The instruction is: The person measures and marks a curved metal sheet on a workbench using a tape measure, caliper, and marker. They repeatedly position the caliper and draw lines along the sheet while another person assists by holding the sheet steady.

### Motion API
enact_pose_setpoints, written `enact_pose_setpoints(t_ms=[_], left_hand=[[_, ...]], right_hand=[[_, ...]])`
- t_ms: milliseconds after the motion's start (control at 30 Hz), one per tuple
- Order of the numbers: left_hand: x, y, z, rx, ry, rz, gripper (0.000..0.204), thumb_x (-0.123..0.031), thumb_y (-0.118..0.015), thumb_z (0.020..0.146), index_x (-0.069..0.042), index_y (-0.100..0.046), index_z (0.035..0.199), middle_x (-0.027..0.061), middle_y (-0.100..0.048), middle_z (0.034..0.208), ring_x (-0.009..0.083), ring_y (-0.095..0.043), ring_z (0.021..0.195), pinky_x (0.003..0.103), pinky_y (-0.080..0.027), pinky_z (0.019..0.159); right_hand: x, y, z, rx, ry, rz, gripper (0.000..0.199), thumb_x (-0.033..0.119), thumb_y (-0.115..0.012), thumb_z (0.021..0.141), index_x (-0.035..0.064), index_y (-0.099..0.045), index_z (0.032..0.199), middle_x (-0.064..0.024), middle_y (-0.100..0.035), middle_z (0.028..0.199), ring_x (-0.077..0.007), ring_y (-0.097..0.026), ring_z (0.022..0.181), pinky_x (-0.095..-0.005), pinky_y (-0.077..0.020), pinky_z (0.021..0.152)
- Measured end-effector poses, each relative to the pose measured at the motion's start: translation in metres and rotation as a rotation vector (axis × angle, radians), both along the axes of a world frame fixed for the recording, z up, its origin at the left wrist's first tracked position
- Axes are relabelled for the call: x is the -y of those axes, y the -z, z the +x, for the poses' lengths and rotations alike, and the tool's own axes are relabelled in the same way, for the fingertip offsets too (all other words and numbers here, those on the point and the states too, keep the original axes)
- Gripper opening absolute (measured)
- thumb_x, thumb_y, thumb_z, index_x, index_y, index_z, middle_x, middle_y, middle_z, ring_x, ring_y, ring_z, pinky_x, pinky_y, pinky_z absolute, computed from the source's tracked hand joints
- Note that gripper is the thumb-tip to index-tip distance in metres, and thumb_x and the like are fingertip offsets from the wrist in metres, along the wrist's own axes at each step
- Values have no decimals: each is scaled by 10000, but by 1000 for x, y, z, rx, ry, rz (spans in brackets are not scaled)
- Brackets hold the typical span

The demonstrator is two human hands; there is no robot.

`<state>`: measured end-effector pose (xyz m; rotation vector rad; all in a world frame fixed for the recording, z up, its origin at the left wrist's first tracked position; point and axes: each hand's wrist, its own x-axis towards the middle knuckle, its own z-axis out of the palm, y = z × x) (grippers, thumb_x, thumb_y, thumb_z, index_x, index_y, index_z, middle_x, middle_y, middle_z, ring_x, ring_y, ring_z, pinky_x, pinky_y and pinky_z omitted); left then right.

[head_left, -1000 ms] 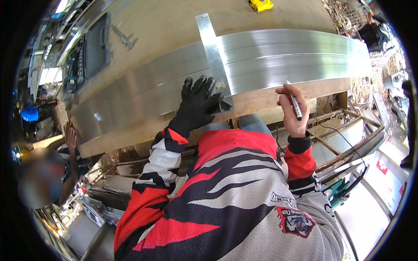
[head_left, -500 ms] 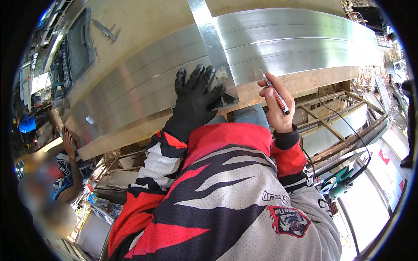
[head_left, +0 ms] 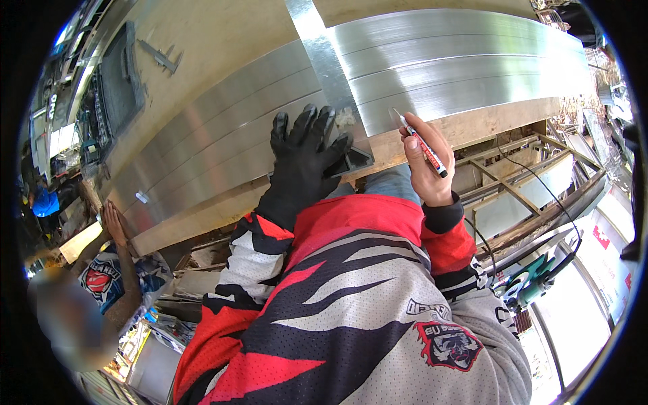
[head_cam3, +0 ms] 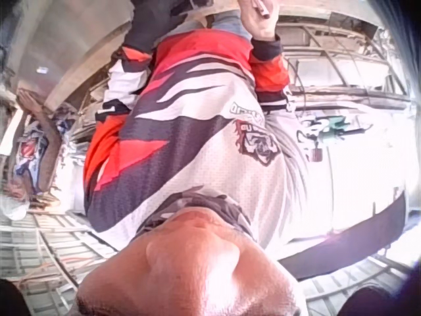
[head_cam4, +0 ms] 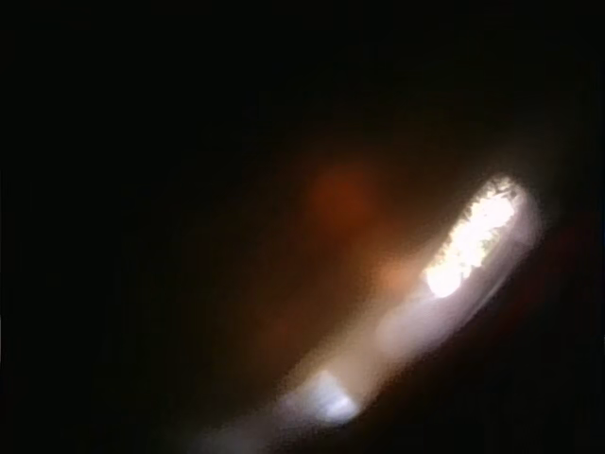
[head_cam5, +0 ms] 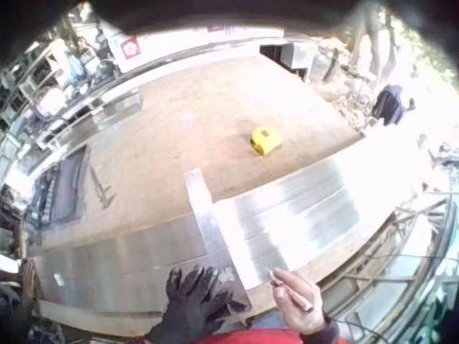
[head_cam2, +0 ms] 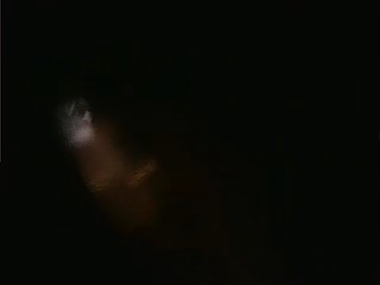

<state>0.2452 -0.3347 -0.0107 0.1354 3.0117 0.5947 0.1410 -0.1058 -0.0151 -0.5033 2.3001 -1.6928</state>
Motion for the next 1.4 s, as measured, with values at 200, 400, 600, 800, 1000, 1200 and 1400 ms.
enact_pose_setpoints(t_ms=[200,400,600,800,1000,1200,1400], left_hand=[[-1,-1,-1,-4,-19,9,752,-316,-848,588,-273,-651,1312,166,-460,1513,379,-359,1435,610,-134,1189],[-2,-4,-1,1,-38,14,743,-290,-852,577,-272,-667,1297,162,-472,1508,368,-369,1434,607,-149,1187],[-2,-3,-1,-30,-42,3,732,-276,-850,564,-261,-683,1277,170,-491,1490,366,-386,1425,598,-156,1187],[0,-3,-1,-31,-47,35,735,-259,-849,566,-256,-680,1281,178,-498,1482,369,-391,1424,596,-158,1187],[1,-3,-1,-17,-42,39,764,-259,-850,570,-262,-657,1309,173,-488,1490,365,-369,1438,598,-156,1188],[1,-2,1,-28,-45,24,757,-268,-851,569,-271,-658,1300,164,-492,1487,360,-378,1429,598,-158,1185],[2,-2,0,-3,-46,31,741,-264,-852,569,-271,-670,1287,163,-487,1493,359,-383,1427,589,-148,1188]], right_hand=[[7,-3,1,8,13,10,298,152,-695,934,-27,-649,1168,-153,-702,938,-233,-685,854,-328,-531,779],[25,-7,1,67,22,37,180,67,-730,835,7,-633,973,-130,-703,837,-233,-700,736,-320,-544,691],[40,-9,-7,38,0,102,162,89,-733,824,16,-647,941,-137,-694,815,-235,-706,734,-330,-544,677],[43,-10,-12,37,-30,114,153,98,-717,838,18,-652,951,-126,-685,784,-214,-697,709,-315,-535,654],[44,-12,-14,57,-46,90,141,89,-710,847,17,-653,953,-111,-685,755,-169,-677,687,-297,-527,645],[44,-15,-17,77,-79,124,140,87,-710,845,14,-650,948,-105,-683,750,-160,-674,679,-292,-529,647],[41,-18,-18,66,-125,135,130,86,-699,844,8,-649,934,-123,-685,751,-189,-696,689,-297,-535,652]])
